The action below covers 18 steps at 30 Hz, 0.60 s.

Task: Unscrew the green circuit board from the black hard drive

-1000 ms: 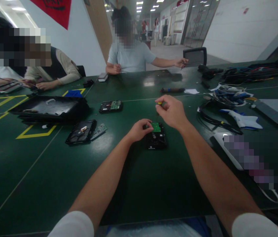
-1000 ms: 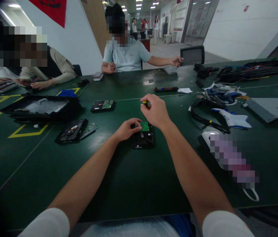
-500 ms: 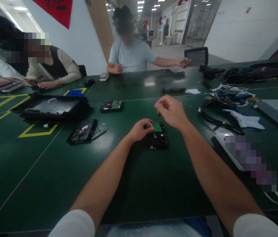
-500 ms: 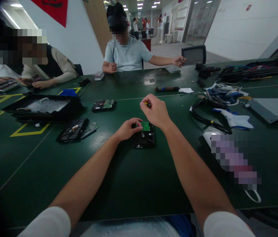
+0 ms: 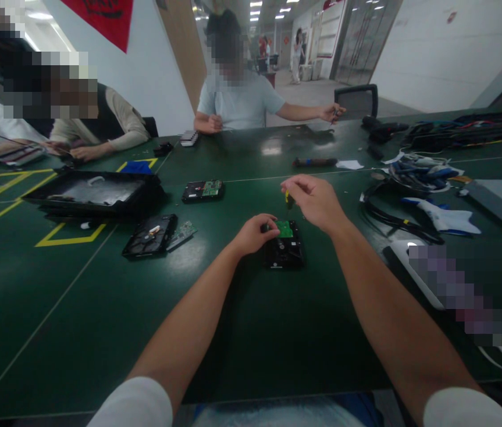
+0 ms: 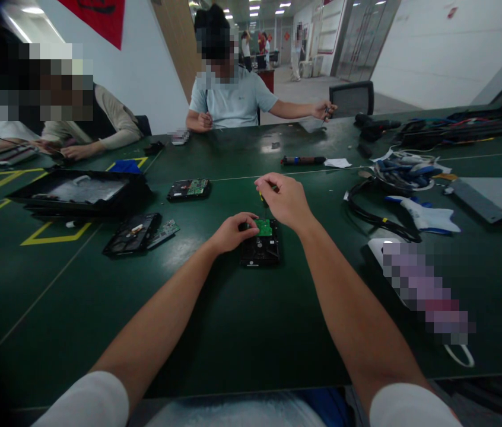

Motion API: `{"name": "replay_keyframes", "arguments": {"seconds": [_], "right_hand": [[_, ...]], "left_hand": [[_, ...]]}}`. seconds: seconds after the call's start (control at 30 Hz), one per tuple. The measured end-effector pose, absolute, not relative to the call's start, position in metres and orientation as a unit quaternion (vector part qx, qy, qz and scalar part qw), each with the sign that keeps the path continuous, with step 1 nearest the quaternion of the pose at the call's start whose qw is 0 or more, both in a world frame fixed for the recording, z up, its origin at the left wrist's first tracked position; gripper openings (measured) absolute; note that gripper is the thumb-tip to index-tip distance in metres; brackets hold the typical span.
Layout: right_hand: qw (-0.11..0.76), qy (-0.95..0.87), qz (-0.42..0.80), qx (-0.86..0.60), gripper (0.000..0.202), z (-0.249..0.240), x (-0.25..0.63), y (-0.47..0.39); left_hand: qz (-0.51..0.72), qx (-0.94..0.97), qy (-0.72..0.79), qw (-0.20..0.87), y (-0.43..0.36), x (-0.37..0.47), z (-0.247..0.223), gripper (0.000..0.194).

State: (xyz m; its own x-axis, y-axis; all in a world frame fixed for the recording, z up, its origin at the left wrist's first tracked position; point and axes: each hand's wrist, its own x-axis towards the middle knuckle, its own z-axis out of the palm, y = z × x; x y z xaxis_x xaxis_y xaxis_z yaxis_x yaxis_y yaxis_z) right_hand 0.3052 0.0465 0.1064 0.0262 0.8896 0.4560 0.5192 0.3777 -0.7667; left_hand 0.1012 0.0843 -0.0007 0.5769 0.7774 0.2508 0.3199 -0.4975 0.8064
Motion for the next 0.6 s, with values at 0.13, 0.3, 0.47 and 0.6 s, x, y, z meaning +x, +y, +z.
{"name": "replay_keyframes", "arguments": {"seconds": [0.13, 0.3, 0.47, 0.6], "right_hand": [[0.482, -0.679, 0.191, -0.52, 0.026, 0.1048, 0.3063, 0.0478], [0.496, -0.647, 0.27, -0.512, 0.026, 0.1039, 0.3033, 0.0469], [0.493, -0.637, 0.297, -0.513, 0.031, 0.1036, 0.3037, 0.0474], [0.487, -0.638, 0.319, -0.504, 0.041, 0.101, 0.3042, 0.0489]], "left_hand": [[0.303, 0.807, 0.348, 0.369, 0.0844, 0.101, 0.0, 0.007], [0.305, 0.809, 0.343, 0.368, 0.0849, 0.1007, -0.0004, 0.007], [0.31, 0.811, 0.333, 0.368, 0.0855, 0.1006, -0.0013, 0.007], [0.305, 0.809, 0.341, 0.369, 0.0851, 0.1011, -0.0005, 0.008]]}}
